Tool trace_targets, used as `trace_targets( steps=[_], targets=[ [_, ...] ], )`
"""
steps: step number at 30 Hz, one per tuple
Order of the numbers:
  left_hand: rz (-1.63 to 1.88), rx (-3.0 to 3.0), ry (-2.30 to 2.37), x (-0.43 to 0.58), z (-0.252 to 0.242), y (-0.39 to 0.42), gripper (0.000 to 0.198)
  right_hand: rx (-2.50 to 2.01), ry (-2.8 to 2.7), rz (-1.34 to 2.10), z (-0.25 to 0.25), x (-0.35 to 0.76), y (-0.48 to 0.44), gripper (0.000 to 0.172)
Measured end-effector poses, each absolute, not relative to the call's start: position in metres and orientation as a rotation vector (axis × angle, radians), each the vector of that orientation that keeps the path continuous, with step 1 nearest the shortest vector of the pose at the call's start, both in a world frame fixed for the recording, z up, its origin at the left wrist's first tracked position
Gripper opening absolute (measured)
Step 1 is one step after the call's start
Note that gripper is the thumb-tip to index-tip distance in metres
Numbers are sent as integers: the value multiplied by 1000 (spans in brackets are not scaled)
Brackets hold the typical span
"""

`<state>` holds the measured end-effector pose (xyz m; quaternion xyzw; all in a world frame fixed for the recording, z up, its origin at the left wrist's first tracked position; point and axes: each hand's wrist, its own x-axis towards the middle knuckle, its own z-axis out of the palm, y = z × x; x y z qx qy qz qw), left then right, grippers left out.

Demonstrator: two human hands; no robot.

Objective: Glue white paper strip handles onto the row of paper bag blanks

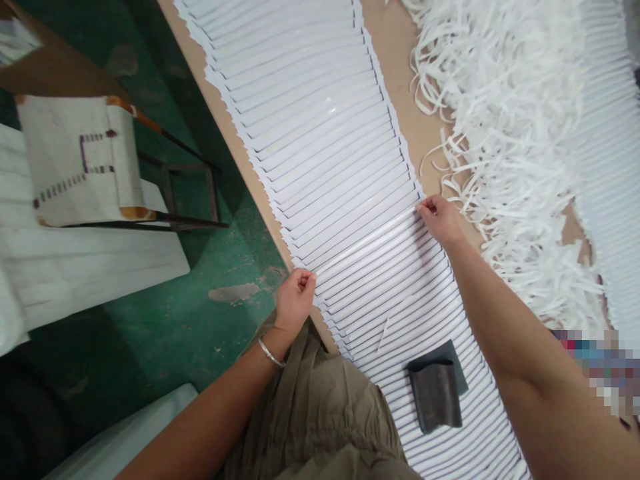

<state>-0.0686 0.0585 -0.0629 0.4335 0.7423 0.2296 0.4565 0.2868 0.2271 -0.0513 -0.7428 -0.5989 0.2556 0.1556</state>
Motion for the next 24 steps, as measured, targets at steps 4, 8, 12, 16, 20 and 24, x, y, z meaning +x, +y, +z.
trace_targets(
  steps=[4, 8, 12, 16, 20, 24],
  targets=[
    [551, 1092, 1842, -68, -62, 60, 21, -2145, -1735, 696, -49, 285, 228, 15],
    [550, 1094, 1861, -69, -64, 60, 21, -2147, -1775, 679, -51, 284, 230, 14],
    [497, 1140, 1898, -68, -65, 62, 19, -2171, -1789, 645, -56, 286, 231, 13],
    [427, 1177, 1930, -67, -62, 64, 20, -2168, -1795, 616, -60, 288, 231, 14],
    [395, 1207, 1933, -67, -62, 65, 21, -2162, -1788, 599, -61, 286, 229, 13],
    [370, 1236, 1947, -68, -63, 66, 21, -2161, -1785, 638, -59, 284, 229, 13]
  ],
)
